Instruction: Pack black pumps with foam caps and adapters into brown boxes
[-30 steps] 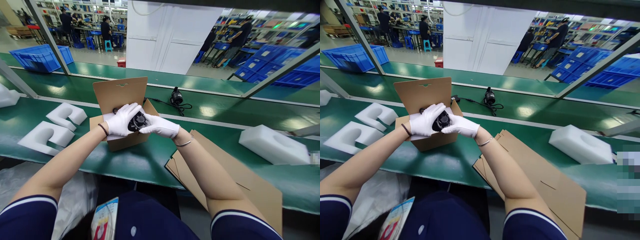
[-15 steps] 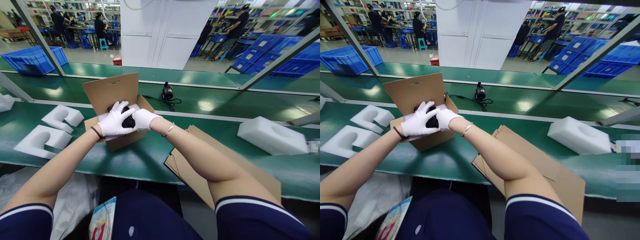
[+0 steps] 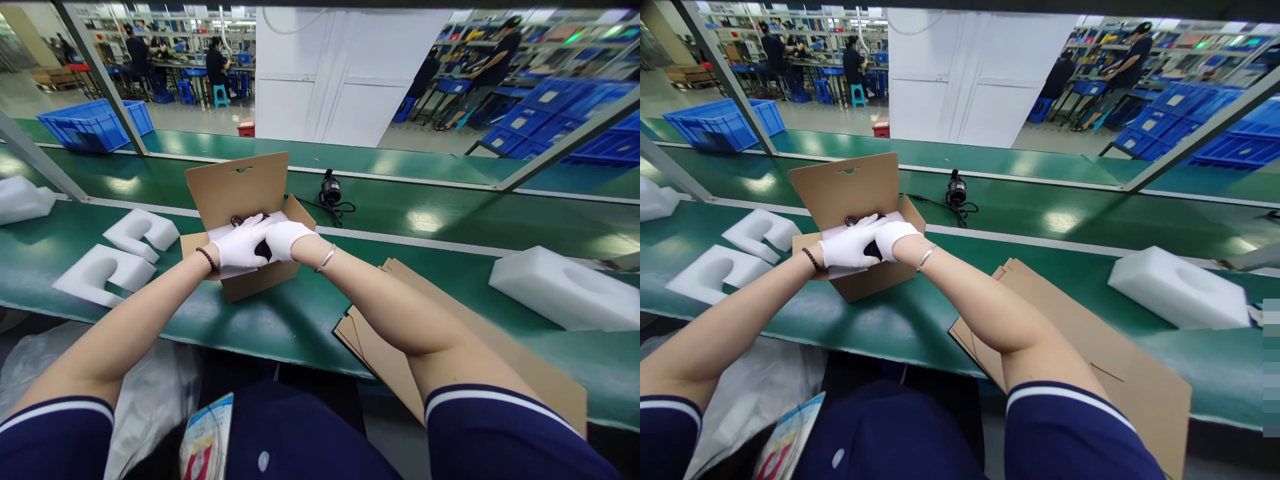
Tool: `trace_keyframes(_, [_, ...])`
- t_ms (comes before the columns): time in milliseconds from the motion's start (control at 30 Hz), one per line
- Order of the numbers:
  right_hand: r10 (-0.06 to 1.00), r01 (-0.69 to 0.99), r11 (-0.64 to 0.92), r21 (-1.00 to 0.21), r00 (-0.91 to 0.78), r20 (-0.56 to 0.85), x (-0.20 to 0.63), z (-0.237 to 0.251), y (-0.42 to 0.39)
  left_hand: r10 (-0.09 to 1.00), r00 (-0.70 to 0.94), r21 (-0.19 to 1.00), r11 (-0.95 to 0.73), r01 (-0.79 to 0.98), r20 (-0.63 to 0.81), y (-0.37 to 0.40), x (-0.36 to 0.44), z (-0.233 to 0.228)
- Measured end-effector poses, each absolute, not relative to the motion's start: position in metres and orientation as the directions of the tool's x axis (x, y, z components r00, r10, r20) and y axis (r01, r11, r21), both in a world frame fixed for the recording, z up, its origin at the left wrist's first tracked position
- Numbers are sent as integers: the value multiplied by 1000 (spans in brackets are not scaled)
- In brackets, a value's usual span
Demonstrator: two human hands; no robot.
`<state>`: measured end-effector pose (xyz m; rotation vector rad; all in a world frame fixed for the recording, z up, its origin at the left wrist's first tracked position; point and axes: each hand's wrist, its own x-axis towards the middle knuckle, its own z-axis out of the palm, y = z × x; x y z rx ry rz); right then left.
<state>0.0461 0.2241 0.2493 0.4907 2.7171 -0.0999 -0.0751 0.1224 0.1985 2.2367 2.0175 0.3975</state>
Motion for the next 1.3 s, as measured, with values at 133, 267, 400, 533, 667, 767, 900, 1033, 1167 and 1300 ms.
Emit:
trace_keyframes(133, [293,306,952,-5,-916,-275,62,253,236,981,124,281,-163,946,150,121,-77,198])
trace_keyframes(267, [319,315,945,90,-947,-34,71,237,243,971,-24,287,-46,957,237,112,-66,211])
trace_keyframes(400, [206,206,976,69,-979,8,71,219,253,833,-508,236,460,856,218,104,-59,219])
trace_keyframes(533, [248,243,939,-244,-969,-9,69,210,265,831,-550,246,519,819,77,105,-61,219])
trace_keyframes(667, [354,275,809,-520,-933,58,67,203,267,895,-445,139,438,888,23,108,-67,229])
trace_keyframes(767, [344,272,813,-515,-938,48,62,202,270,927,-371,22,373,928,-51,112,-70,239])
trace_keyframes(900, [157,146,928,-342,-988,3,54,208,279,938,-281,-106,264,959,-204,124,-71,242])
trace_keyframes(1033, [54,59,988,-144,-998,-36,46,220,282,941,-230,-175,190,966,-250,131,-68,231])
trace_keyframes(1167, [14,12,999,30,-999,-45,43,226,278,961,-237,-149,216,965,-141,128,-68,220])
trace_keyframes(1300, [-31,-27,999,33,-993,113,48,211,279,969,-231,-91,223,970,-86,123,-69,214])
